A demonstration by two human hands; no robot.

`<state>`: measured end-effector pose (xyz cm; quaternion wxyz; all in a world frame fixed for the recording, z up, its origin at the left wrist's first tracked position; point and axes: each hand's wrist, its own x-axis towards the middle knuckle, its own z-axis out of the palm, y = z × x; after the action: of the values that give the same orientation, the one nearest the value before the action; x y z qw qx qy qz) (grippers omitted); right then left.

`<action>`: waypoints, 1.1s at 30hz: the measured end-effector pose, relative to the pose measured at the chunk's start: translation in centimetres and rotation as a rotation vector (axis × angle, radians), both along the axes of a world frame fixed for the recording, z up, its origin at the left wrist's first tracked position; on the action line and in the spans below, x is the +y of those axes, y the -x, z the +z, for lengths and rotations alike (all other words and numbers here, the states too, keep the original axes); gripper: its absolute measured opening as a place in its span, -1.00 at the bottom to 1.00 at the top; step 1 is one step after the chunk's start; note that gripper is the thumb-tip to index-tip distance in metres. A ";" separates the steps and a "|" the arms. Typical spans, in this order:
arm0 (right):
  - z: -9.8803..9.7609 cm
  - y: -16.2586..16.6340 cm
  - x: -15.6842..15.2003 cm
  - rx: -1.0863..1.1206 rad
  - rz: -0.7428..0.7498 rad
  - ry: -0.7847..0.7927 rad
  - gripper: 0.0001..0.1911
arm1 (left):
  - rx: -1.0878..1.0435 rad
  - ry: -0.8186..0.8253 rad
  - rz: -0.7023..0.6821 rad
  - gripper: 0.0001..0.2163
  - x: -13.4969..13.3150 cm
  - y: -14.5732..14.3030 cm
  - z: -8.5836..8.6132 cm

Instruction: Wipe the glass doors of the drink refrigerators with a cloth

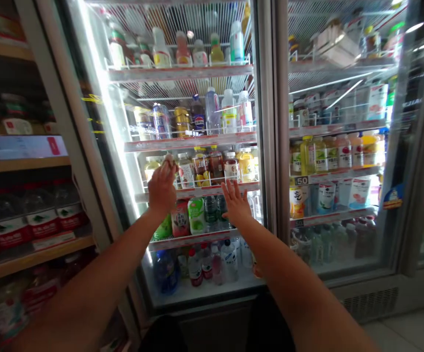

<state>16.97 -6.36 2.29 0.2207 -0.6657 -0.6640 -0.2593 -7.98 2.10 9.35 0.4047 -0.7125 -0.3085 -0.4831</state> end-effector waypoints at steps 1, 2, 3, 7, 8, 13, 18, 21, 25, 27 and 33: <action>0.0 0.0 0.1 0.000 -0.001 -0.003 0.38 | 0.102 0.017 -0.013 -0.40 -0.2 -0.4 0.0; -0.1 -0.1 0.1 0.001 0.003 -0.008 0.39 | 0.228 0.036 -0.034 -0.40 -0.4 -0.7 0.0; -0.1 -0.1 0.2 0.002 0.010 -0.011 0.40 | 0.327 0.056 -0.052 -0.40 -0.5 -1.1 0.1; -0.1 -0.6 0.2 -0.004 0.047 -0.009 0.48 | 0.083 0.082 -0.012 -0.43 -0.7 -2.3 1.2; -0.1 -0.7 0.2 -0.009 0.053 -0.006 0.50 | -0.014 0.074 0.004 -0.44 -0.8 -2.7 1.4; -0.3 -1.1 0.0 -0.054 0.049 -0.030 0.47 | 0.381 0.058 -0.075 -0.44 -1.3 -4.6 0.8; -0.6 -1.3 0.0 -0.073 0.047 -0.052 0.44 | 0.125 0.081 -0.016 -0.43 -1.6 -5.7 0.8; -0.7 -1.3 -0.1 -0.067 0.053 -0.066 0.44 | 0.123 0.093 -0.033 -0.44 -1.8 -6.2 0.5; -0.7 -1.1 -0.3 -0.064 0.043 -0.058 0.38 | 0.484 0.051 -0.105 -0.44 -1.9 -5.9 0.0; -0.7 -1.1 -0.4 -0.060 0.036 -0.032 0.35 | 0.293 0.047 -0.042 -0.44 -1.7 -5.0 0.2; -0.7 -1.0 -0.4 -0.059 0.021 -0.016 0.34 | 0.243 0.051 -0.010 -0.42 -1.1 -2.5 -2.0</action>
<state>17.93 -6.71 1.62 0.2092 -0.6488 -0.6751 -0.2818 -5.51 0.96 7.38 0.4181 -0.7775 -0.2658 -0.3874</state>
